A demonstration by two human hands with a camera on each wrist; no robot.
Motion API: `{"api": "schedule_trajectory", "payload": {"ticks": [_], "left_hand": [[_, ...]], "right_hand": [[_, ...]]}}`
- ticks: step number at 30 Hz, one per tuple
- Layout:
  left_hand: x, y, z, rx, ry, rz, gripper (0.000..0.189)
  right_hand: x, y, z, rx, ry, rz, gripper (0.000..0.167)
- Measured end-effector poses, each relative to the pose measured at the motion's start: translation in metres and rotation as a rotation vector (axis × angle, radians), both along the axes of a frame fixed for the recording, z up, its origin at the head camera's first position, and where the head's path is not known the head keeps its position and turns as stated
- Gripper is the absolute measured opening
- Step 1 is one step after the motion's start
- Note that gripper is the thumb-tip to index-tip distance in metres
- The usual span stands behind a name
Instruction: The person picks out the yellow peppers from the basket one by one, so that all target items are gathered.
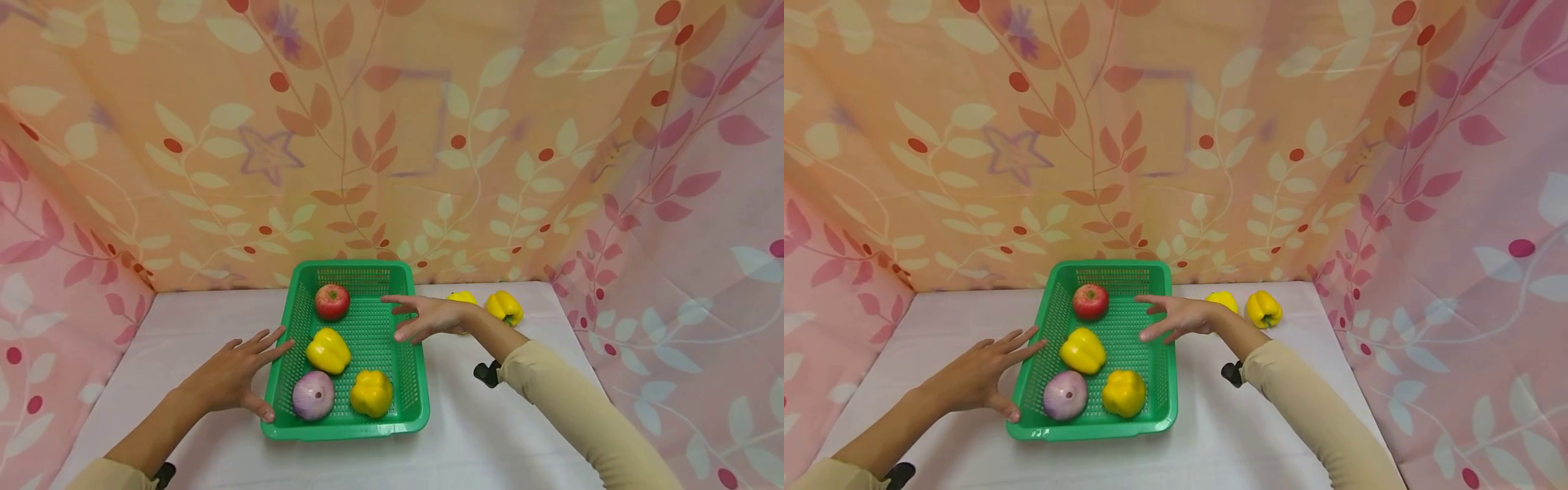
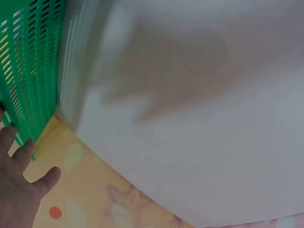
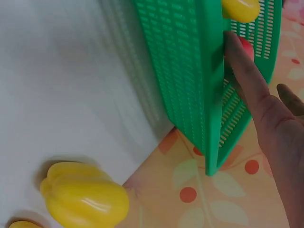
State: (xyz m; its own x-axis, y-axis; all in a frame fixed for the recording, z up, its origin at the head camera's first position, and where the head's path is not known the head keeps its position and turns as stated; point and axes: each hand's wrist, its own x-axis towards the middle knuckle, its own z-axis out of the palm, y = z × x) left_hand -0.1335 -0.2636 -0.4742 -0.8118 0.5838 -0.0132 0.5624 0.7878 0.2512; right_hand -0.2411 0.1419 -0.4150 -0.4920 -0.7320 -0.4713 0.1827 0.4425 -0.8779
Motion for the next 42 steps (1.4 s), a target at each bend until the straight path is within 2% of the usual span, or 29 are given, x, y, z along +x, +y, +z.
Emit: {"api": "schedule_trajectory", "payload": {"ticks": [6,10,17,24,32,42], "left_hand": [[0.000,0.000,0.001,-0.006,0.002,0.001,0.118],[0.000,0.001,0.001,-0.011,0.000,0.002,0.118],[-0.001,0.000,0.001,-0.018,0.002,-0.002,0.117],[-0.001,0.000,0.000,-0.010,0.004,-0.005,0.117],[0.000,0.000,0.000,-0.016,-0.009,0.001,0.116],[0.000,-0.001,-0.003,-0.006,0.003,0.000,0.118]], "right_hand": [[0.003,-0.014,-0.009,0.034,-0.017,0.024,0.093],[0.005,-0.026,-0.013,0.079,-0.024,0.100,0.092],[0.006,-0.045,-0.022,0.208,-0.056,0.229,0.076],[0.005,-0.062,-0.026,0.346,-0.138,0.323,0.073],[0.009,-0.075,-0.035,0.412,-0.221,0.355,0.071],[0.014,-0.086,-0.046,0.462,-0.193,0.398,0.060]]}}
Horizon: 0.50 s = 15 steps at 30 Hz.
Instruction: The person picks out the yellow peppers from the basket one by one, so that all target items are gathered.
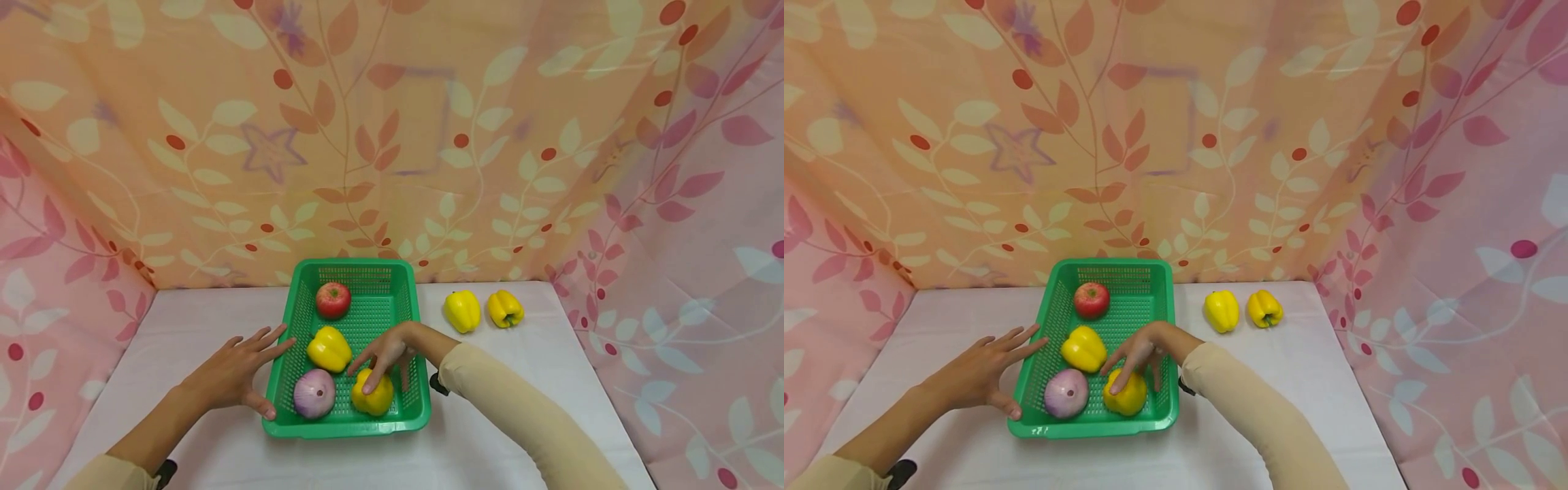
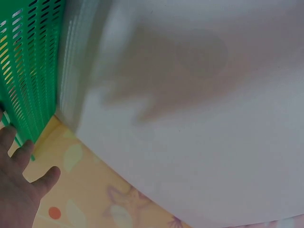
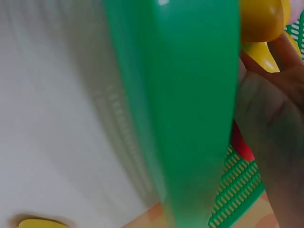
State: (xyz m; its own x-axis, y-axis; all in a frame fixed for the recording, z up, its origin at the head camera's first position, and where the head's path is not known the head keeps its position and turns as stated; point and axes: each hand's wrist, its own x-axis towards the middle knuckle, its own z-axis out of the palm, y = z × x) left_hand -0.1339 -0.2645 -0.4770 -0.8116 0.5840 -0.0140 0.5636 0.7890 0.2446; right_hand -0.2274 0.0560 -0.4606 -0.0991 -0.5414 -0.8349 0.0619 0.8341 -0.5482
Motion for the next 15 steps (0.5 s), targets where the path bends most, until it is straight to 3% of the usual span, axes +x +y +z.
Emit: {"api": "schedule_trajectory", "payload": {"ticks": [7,15], "left_hand": [[-0.0006,-0.0009,-0.0014,0.018,0.004,0.003,0.117],[-0.0004,-0.0003,-0.0008,0.018,-0.004,0.009,0.118]], "right_hand": [[0.0033,-0.0067,-0.0085,-0.025,0.007,0.041,0.053],[0.0026,-0.0094,-0.0081,-0.052,0.007,0.055,0.040]]}}
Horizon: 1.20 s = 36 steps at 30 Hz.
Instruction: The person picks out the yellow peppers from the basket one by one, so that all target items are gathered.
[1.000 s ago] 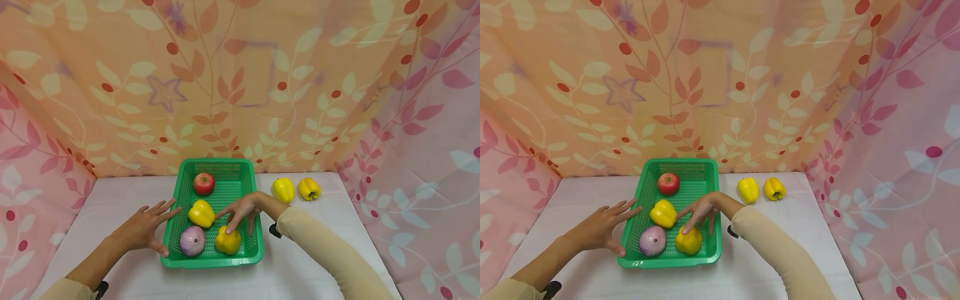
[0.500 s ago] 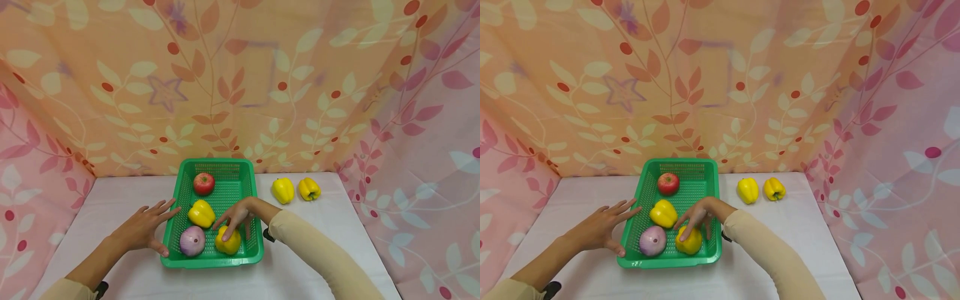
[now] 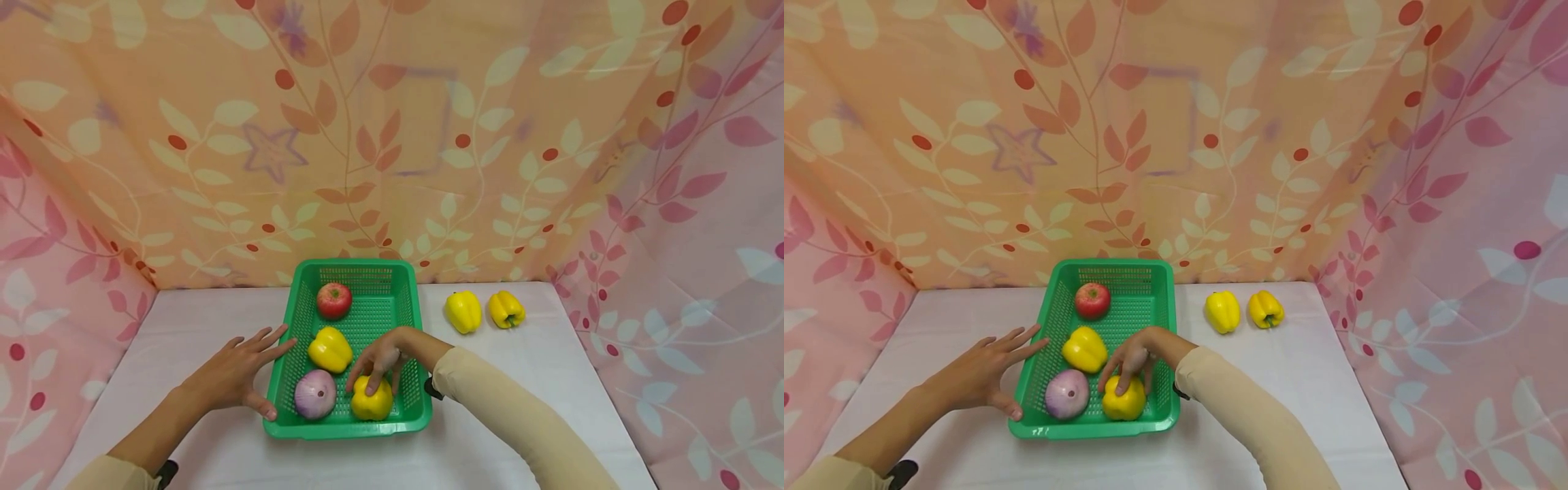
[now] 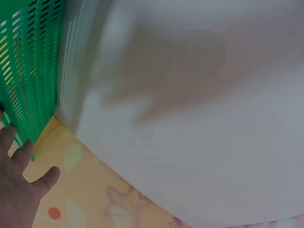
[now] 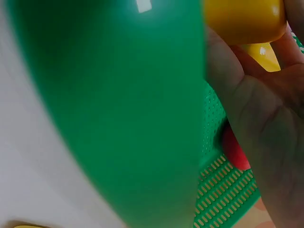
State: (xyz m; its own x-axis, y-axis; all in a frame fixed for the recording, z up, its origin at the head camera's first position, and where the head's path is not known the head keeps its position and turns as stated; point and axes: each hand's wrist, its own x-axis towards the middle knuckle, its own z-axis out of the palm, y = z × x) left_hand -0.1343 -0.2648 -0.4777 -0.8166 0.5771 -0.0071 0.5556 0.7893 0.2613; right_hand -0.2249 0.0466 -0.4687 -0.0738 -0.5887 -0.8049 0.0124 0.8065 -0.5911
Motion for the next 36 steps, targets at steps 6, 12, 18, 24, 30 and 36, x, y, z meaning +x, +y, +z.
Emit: {"api": "schedule_trajectory", "payload": {"ticks": [6,12,18,24,30,36], "left_hand": [[0.000,0.001,0.002,-0.007,-0.013,-0.004,0.118],[0.000,0.002,0.004,-0.010,-0.024,0.000,0.118],[0.000,0.002,0.004,-0.019,-0.019,-0.001,0.118],[0.001,0.001,0.003,-0.019,-0.013,0.001,0.119],[0.001,0.001,0.003,-0.017,-0.020,0.003,0.119],[0.001,0.001,0.005,-0.017,-0.020,0.000,0.117]], "right_hand": [[0.000,-0.003,0.003,-0.017,0.001,0.022,0.040],[-0.001,-0.007,0.008,-0.031,0.025,0.034,0.039],[-0.002,-0.002,0.018,-0.045,0.054,0.048,0.041],[-0.006,0.011,0.039,-0.134,0.106,0.051,0.041],[-0.011,0.033,0.066,-0.233,0.167,0.016,0.040],[-0.025,0.072,0.087,-0.360,0.245,-0.154,0.044]]}}
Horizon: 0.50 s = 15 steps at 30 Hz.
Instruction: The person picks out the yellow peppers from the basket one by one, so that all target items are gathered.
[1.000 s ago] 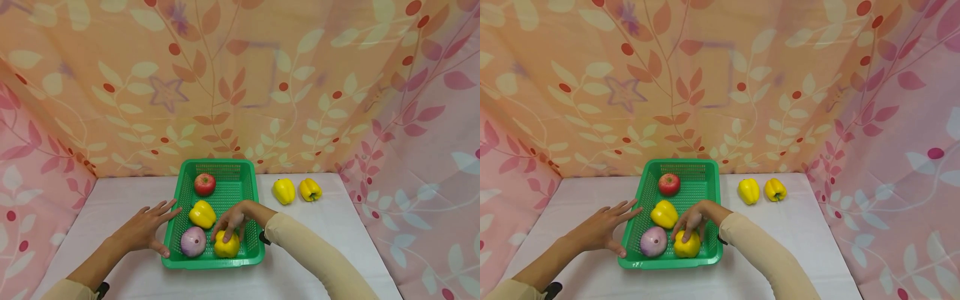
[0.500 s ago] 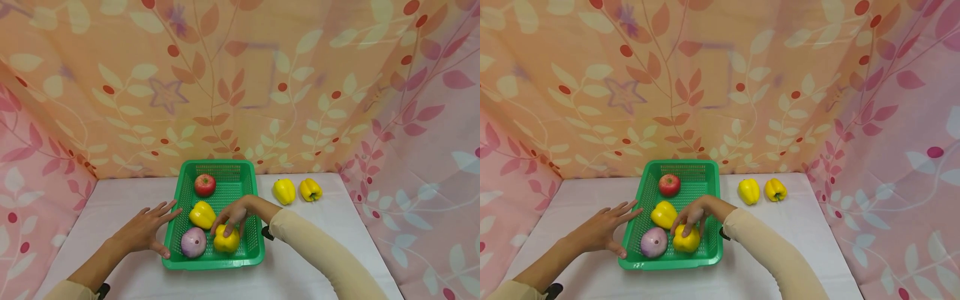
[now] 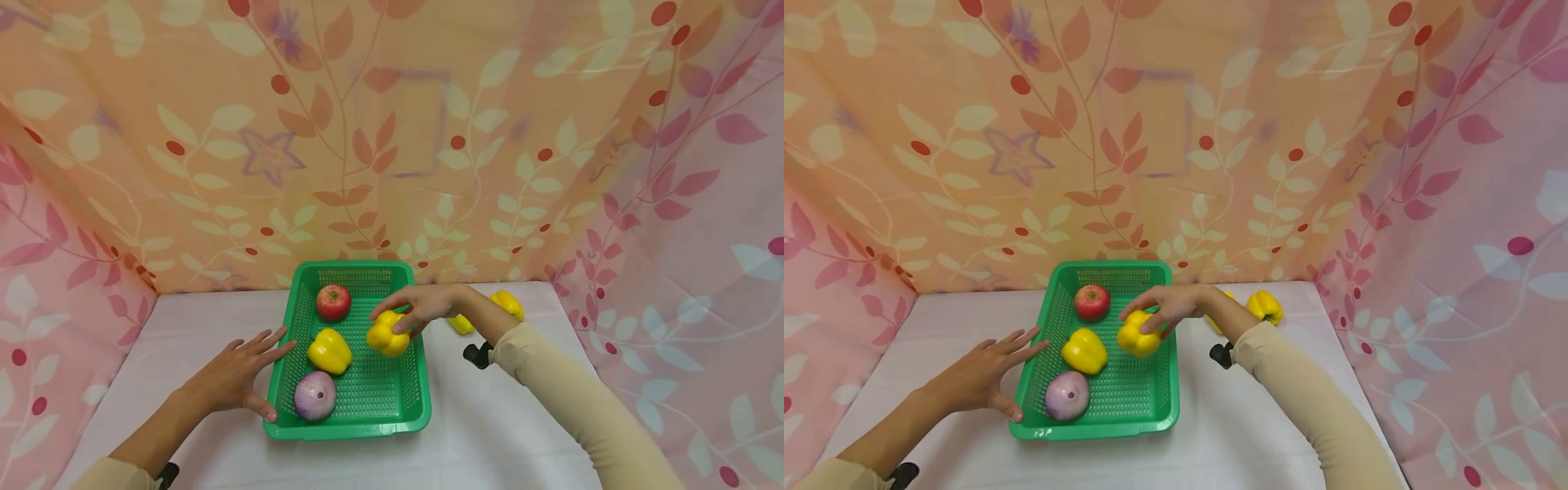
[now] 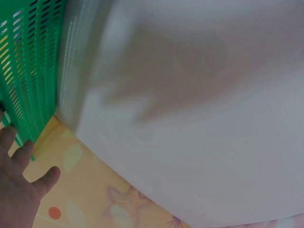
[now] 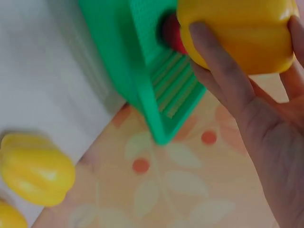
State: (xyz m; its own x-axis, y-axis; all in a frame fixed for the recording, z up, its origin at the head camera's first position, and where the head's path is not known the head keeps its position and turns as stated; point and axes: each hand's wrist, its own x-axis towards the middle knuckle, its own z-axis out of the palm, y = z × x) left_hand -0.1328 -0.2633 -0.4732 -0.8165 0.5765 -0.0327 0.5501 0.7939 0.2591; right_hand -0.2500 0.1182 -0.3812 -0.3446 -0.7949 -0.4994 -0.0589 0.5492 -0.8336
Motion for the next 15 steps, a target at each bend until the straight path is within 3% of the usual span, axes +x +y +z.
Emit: {"api": "schedule_trajectory", "payload": {"ticks": [6,12,15], "left_hand": [[0.000,0.000,0.000,-0.005,0.000,-0.001,0.117],[0.000,-0.001,-0.001,-0.007,0.007,-0.006,0.118],[0.000,-0.001,-0.001,-0.006,0.011,-0.007,0.118]], "right_hand": [[-0.012,0.041,0.011,-0.104,0.058,-0.193,0.048],[-0.015,0.082,0.004,-0.155,0.152,-0.384,0.050],[-0.011,0.107,0.001,-0.169,0.151,-0.455,0.051]]}}
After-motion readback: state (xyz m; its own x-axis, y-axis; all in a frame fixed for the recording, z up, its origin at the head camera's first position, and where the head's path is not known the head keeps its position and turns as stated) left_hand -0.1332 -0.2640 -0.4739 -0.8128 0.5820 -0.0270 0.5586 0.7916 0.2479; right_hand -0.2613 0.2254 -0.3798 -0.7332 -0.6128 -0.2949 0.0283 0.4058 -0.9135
